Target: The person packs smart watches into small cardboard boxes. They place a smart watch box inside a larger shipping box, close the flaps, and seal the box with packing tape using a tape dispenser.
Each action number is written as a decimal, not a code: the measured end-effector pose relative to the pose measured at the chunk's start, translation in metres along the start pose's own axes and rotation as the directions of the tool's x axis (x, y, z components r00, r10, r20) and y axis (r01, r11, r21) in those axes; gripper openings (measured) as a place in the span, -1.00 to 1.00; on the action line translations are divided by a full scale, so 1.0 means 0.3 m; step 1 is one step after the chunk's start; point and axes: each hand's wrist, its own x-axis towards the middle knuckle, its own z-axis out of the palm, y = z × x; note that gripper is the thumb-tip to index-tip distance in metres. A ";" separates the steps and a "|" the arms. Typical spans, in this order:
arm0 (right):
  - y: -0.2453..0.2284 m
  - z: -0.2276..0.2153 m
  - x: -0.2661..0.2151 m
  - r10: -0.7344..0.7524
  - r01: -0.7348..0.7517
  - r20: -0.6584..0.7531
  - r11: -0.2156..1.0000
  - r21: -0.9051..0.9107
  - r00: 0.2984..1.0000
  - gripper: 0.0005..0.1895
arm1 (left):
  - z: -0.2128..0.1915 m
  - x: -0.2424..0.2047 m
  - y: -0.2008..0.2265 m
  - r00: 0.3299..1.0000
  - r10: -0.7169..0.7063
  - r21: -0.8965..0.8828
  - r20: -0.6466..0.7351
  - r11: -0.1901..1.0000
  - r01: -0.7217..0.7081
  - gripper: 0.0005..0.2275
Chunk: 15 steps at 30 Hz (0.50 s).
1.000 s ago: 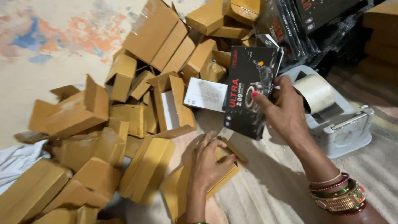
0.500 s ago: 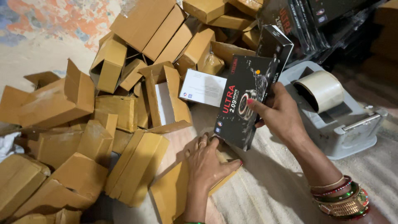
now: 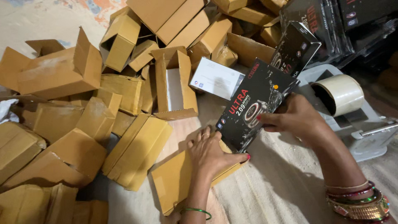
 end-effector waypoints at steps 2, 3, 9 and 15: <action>-0.001 -0.011 -0.001 -0.008 0.008 0.014 1.000 -0.005 1.000 -0.65 | -0.001 0.000 0.005 1.000 -0.026 -0.015 -0.008 1.000 0.026 0.05; -0.002 -0.014 -0.001 -0.013 0.013 0.022 1.000 -0.008 1.000 -0.65 | -0.002 -0.002 0.008 0.999 -0.039 -0.023 -0.013 0.999 0.039 0.06; -0.002 -0.016 0.004 0.066 -0.068 -0.047 0.997 -0.039 0.997 -0.62 | -0.023 -0.022 0.015 0.999 -0.026 -0.052 -0.021 0.998 0.025 0.12; 0.015 0.008 0.016 0.051 -0.057 0.059 0.993 0.106 0.997 -0.67 | -0.066 -0.014 -0.065 0.970 0.067 0.022 0.235 0.997 -0.075 0.42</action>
